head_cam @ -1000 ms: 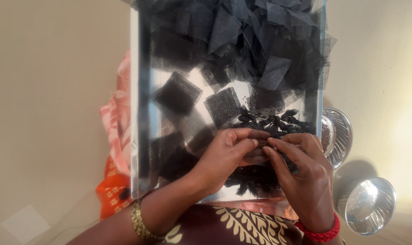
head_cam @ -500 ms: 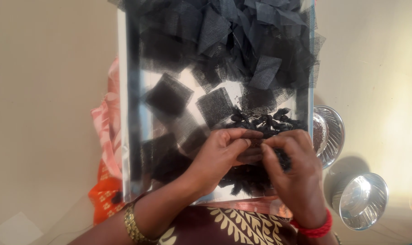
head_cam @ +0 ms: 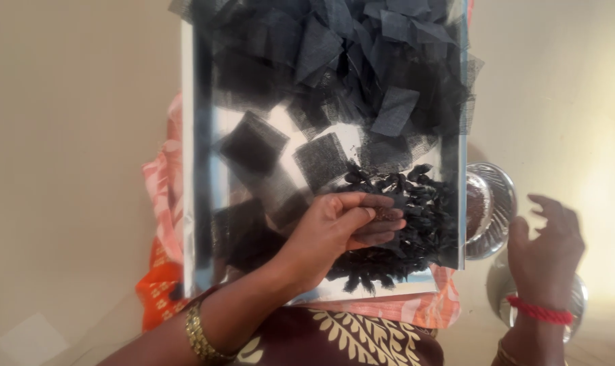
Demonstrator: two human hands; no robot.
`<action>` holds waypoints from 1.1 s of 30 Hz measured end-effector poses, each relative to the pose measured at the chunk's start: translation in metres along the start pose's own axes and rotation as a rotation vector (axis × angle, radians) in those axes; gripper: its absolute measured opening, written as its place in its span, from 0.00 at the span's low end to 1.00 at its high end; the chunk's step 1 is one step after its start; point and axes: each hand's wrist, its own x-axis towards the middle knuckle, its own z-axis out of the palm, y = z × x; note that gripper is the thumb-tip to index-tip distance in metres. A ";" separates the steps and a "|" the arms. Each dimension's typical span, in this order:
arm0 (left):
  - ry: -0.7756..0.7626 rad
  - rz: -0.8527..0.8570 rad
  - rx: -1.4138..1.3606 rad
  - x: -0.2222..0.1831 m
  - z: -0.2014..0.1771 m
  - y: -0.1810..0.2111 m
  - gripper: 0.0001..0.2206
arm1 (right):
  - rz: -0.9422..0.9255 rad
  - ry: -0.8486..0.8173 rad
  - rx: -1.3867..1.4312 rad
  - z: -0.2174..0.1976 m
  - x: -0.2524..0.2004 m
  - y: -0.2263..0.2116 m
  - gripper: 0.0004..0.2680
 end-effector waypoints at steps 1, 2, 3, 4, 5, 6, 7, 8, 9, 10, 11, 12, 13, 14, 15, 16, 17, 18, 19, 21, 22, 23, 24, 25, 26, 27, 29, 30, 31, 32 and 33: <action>0.006 0.000 0.006 -0.003 0.000 0.001 0.16 | 0.003 0.000 0.008 -0.012 0.003 -0.026 0.10; -0.014 0.018 -0.008 -0.003 0.001 0.002 0.16 | 0.173 -0.015 0.246 -0.027 0.006 -0.050 0.07; -0.034 0.037 -0.024 -0.003 0.003 0.002 0.16 | 0.341 -0.032 0.486 -0.042 0.009 -0.072 0.05; -0.041 0.033 -0.017 -0.001 0.006 0.000 0.16 | 0.348 -0.023 0.485 -0.042 0.002 -0.075 0.05; -0.038 0.031 -0.010 0.000 0.007 -0.001 0.16 | 0.195 -0.090 0.565 -0.043 -0.004 -0.079 0.08; -0.029 0.036 -0.007 0.000 0.007 -0.001 0.15 | 0.030 -0.159 0.644 -0.042 -0.008 -0.085 0.11; -0.031 0.041 -0.004 -0.001 0.009 0.000 0.15 | 0.027 -0.154 0.645 -0.043 -0.008 -0.095 0.11; -0.036 0.043 -0.028 -0.004 0.010 0.001 0.15 | -0.066 -0.163 0.584 -0.043 -0.008 -0.107 0.13; -0.041 0.045 -0.051 -0.006 0.010 0.002 0.15 | -0.159 -0.171 0.523 -0.043 -0.008 -0.119 0.15; -0.037 0.048 -0.055 -0.007 0.008 0.000 0.15 | -0.163 -0.175 0.525 -0.040 -0.011 -0.122 0.15; -0.032 0.063 -0.048 -0.007 0.005 -0.001 0.15 | -0.230 -0.158 0.511 -0.038 -0.013 -0.125 0.16; -0.031 0.077 -0.042 -0.005 0.004 -0.002 0.15 | -0.295 -0.139 0.493 -0.036 -0.014 -0.127 0.17; -0.032 0.078 -0.046 -0.005 0.005 0.000 0.15 | -0.298 -0.141 0.491 -0.036 -0.014 -0.130 0.17; -0.016 0.071 -0.024 -0.006 0.006 0.002 0.15 | -0.310 -0.145 0.493 -0.036 -0.015 -0.132 0.17; 0.000 0.064 -0.002 -0.007 0.007 0.003 0.15 | -0.322 -0.149 0.495 -0.036 -0.016 -0.135 0.17; -0.001 0.065 -0.004 -0.006 0.006 0.002 0.15 | -0.324 -0.150 0.493 -0.036 -0.014 -0.135 0.17; -0.003 0.071 -0.010 -0.005 0.006 0.001 0.14 | -0.314 -0.167 0.510 -0.037 -0.013 -0.135 0.18; -0.002 0.079 -0.016 -0.005 0.005 0.000 0.14 | -0.307 -0.184 0.531 -0.037 -0.013 -0.136 0.19; 0.001 0.082 -0.018 -0.005 0.003 -0.002 0.14 | -0.311 -0.186 0.532 -0.035 -0.012 -0.136 0.19; -0.002 0.079 -0.039 -0.003 0.000 -0.004 0.14 | -0.299 -0.198 0.532 -0.032 -0.011 -0.136 0.19; -0.003 0.080 -0.038 -0.003 0.000 -0.003 0.14 | -0.300 -0.196 0.532 -0.033 -0.011 -0.135 0.19; -0.008 0.081 -0.029 -0.004 0.001 -0.003 0.14 | -0.263 -0.217 0.570 -0.033 -0.011 -0.134 0.18; -0.012 0.080 -0.021 -0.004 0.001 -0.003 0.15 | -0.225 -0.240 0.608 -0.034 -0.012 -0.133 0.16; -0.012 0.080 -0.020 -0.004 0.002 -0.002 0.15 | -0.225 -0.240 0.608 -0.036 -0.012 -0.130 0.16; -0.017 0.063 -0.021 -0.004 0.003 -0.001 0.15 | -0.132 -0.250 0.736 -0.038 -0.012 -0.127 0.15; -0.021 0.045 -0.021 -0.004 0.004 -0.001 0.15 | -0.038 -0.259 0.863 -0.040 -0.012 -0.124 0.14; -0.060 0.008 0.010 -0.003 0.001 -0.005 0.14 | 0.080 -0.306 0.951 -0.044 -0.003 -0.119 0.14; -0.095 -0.030 0.037 -0.003 -0.001 -0.008 0.14 | 0.200 -0.357 1.038 -0.046 0.001 -0.116 0.14; -0.100 -0.030 0.042 -0.005 0.002 -0.006 0.14 | 0.200 -0.350 1.038 -0.043 0.000 -0.110 0.14; -0.138 -0.038 0.097 -0.008 0.004 -0.004 0.14 | 0.302 -0.470 1.096 -0.039 -0.001 -0.104 0.14; -0.177 -0.045 0.153 -0.010 0.006 -0.002 0.14 | 0.405 -0.590 1.152 -0.036 -0.002 -0.098 0.14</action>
